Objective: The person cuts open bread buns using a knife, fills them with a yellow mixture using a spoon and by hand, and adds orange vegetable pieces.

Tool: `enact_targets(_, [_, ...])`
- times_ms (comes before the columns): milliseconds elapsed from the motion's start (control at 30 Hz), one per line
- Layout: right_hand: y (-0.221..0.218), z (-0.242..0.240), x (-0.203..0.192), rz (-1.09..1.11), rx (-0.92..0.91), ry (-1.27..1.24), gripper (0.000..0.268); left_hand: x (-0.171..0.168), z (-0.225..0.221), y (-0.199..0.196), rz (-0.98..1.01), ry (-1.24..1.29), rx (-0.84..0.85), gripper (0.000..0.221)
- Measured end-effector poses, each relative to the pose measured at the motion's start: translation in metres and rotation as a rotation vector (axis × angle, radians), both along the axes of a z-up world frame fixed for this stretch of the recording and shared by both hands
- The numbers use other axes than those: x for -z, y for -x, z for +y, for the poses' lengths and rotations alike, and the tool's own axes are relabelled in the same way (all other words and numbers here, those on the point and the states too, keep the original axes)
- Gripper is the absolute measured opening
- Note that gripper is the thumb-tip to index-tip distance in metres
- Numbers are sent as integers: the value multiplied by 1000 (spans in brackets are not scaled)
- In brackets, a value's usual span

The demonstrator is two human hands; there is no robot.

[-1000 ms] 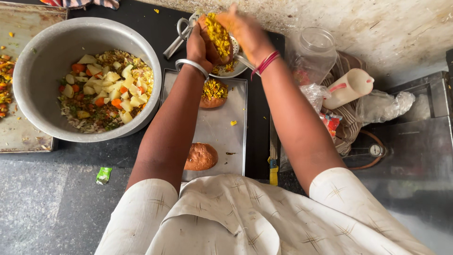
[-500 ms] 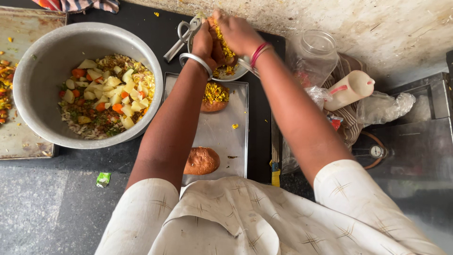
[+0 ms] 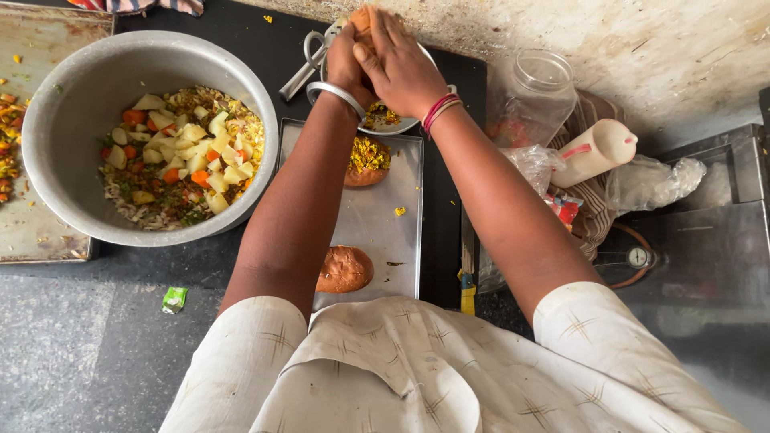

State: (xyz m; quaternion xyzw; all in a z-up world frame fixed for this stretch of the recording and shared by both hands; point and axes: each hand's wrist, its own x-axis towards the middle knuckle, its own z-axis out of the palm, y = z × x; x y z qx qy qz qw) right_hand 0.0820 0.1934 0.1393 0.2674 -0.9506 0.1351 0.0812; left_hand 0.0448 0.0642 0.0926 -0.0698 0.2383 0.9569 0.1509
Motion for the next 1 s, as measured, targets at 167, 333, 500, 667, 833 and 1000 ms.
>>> enact_targets(167, [54, 23, 24, -299, -299, 358, 64, 16, -6, -11, -125, 158, -29, 49])
enact_targets(333, [72, 49, -4, -293, 337, 776, 39, 4, -19, -18, -236, 106, -29, 60])
enact_targets(500, [42, 55, 17, -3, 103, 104, 44, 11, -28, -17, -201, 3, -6, 61])
enact_targets(667, [-59, 34, -12, -449, 353, 821, 44, -1, -27, -54, -133, -46, -128, 55])
enact_targets(833, [-150, -2, -19, -25, 33, 625, 74, -9, -10, -125, 118, -122, -144, 69])
enact_targets(1000, [-199, -8, -22, -10, 82, 621, 79, 10, -6, -183, 20, -79, -267, 60])
